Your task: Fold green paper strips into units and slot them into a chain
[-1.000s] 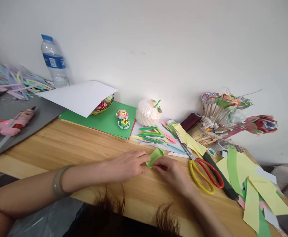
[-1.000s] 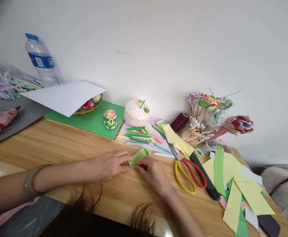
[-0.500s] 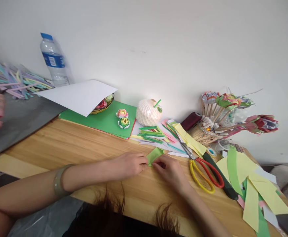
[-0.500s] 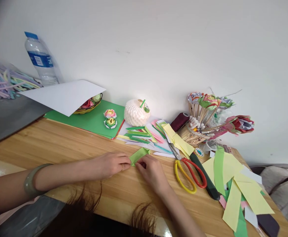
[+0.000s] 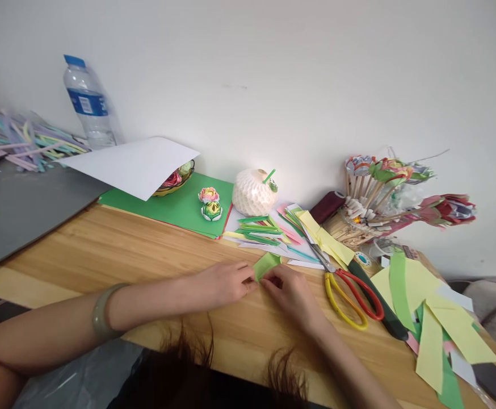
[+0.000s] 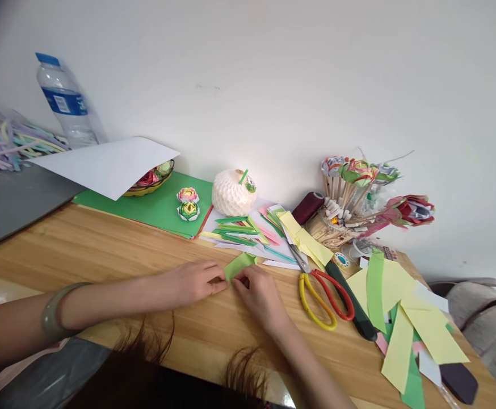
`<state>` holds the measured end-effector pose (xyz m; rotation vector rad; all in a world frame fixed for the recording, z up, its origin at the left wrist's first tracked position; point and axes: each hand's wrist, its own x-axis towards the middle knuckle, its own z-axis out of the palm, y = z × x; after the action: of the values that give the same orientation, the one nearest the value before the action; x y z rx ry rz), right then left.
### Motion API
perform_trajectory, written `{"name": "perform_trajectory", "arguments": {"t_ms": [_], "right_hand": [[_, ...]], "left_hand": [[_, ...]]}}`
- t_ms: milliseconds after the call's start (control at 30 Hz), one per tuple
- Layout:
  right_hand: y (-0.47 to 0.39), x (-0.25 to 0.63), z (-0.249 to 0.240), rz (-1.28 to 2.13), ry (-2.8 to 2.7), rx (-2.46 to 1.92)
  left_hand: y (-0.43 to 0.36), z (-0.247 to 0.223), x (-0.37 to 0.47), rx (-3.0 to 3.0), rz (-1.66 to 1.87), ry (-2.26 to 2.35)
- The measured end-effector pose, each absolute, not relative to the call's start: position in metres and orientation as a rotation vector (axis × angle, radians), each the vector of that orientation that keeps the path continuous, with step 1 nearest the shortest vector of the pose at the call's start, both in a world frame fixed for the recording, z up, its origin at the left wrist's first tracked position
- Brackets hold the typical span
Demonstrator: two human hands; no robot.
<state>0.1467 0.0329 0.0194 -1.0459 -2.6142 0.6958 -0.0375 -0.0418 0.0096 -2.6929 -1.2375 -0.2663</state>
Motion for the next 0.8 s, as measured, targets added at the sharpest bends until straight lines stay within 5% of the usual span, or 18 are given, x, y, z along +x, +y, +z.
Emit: {"name": "perform_trajectory", "arguments": {"t_ms": [433,800], "right_hand": [[0.036,0.166,0.038,0.390,-2.922,-0.529],[0.013,0.153,0.041,0.731,-2.934,-0.546]], "left_hand": [[-0.044,0.010,-0.042,-2.658,-0.300,-1.251],[-0.041,0.009,-0.049,-2.721,-0.404,-1.283]]}}
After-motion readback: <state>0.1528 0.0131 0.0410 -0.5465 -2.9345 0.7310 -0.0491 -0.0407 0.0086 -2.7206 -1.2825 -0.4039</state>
